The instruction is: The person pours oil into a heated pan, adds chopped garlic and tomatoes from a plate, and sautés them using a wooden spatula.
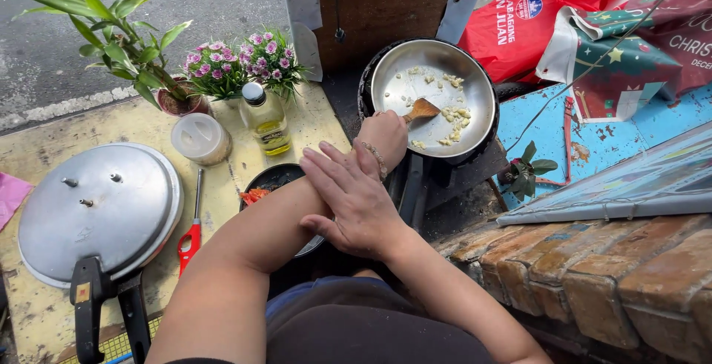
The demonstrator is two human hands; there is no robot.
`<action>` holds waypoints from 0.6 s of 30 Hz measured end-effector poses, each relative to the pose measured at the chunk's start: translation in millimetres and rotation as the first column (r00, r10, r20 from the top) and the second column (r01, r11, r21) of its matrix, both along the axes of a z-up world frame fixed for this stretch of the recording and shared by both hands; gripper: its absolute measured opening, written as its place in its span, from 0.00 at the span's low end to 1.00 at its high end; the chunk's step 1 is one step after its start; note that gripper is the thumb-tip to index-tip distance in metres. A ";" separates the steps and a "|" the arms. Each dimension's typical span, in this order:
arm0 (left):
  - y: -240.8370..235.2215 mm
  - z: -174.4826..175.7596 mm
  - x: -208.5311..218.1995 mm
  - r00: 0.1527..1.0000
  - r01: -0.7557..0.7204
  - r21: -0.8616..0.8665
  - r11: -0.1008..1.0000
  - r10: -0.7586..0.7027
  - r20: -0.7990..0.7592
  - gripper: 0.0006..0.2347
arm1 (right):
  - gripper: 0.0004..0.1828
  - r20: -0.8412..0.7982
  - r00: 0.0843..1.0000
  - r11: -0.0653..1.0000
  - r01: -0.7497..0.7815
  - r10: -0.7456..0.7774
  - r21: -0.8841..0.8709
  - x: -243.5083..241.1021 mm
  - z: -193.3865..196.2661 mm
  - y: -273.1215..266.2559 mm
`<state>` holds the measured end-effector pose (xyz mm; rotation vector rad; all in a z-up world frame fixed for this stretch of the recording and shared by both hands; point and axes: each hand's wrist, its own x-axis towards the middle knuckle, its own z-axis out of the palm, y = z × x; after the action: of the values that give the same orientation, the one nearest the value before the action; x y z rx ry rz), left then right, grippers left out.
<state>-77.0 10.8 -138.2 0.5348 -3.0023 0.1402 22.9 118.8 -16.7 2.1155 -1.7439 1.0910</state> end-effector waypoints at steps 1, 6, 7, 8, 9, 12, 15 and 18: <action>-2.3 3.7 6.7 1.000 -0.003 0.001 1.000 0.003 -0.002 0.11 | 0.43 -0.002 1.000 1.000 -0.003 0.003 0.001 3.6 0.0 -1.2; -6.6 3.8 10.4 1.000 -0.014 0.128 0.992 0.017 -0.026 0.13 | 0.43 -0.006 0.998 0.997 -0.066 0.066 -0.035 9.2 1.1 11.8; -6.8 4.0 11.4 0.999 -0.014 0.129 0.992 0.017 -0.028 0.13 | 0.43 -0.007 0.998 0.997 -0.066 0.066 -0.034 9.3 -0.4 16.3; -6.6 4.3 11.6 1.000 -0.007 0.152 0.988 0.010 -0.020 0.12 | 0.40 -0.011 0.998 0.996 -0.066 0.065 -0.053 8.7 -1.8 21.2; -6.2 5.3 9.7 1.000 0.006 0.174 0.985 -0.004 -0.013 0.12 | 0.37 -0.015 0.998 0.996 -0.058 0.057 -0.074 7.0 -2.9 25.8; -7.8 3.4 7.2 1.000 -0.016 0.204 0.979 0.016 0.003 0.11 | 0.27 0.008 1.000 0.995 -0.025 0.026 -0.100 9.0 -8.1 35.6; -1.2 0.1 3.4 1.000 -0.002 0.264 0.964 0.003 -0.002 0.13 | 0.23 0.057 0.998 0.994 -0.014 0.020 -0.105 5.9 -10.0 45.0; -10.6 -1.3 10.6 0.999 0.013 0.180 0.984 -0.021 0.043 0.11 | 0.15 0.182 0.983 0.990 0.011 0.015 -0.144 2.0 -4.2 56.6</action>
<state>-66.4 0.1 -139.4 0.5285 -3.0806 -0.1233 24.9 175.4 -20.9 1.9860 -1.6802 1.4074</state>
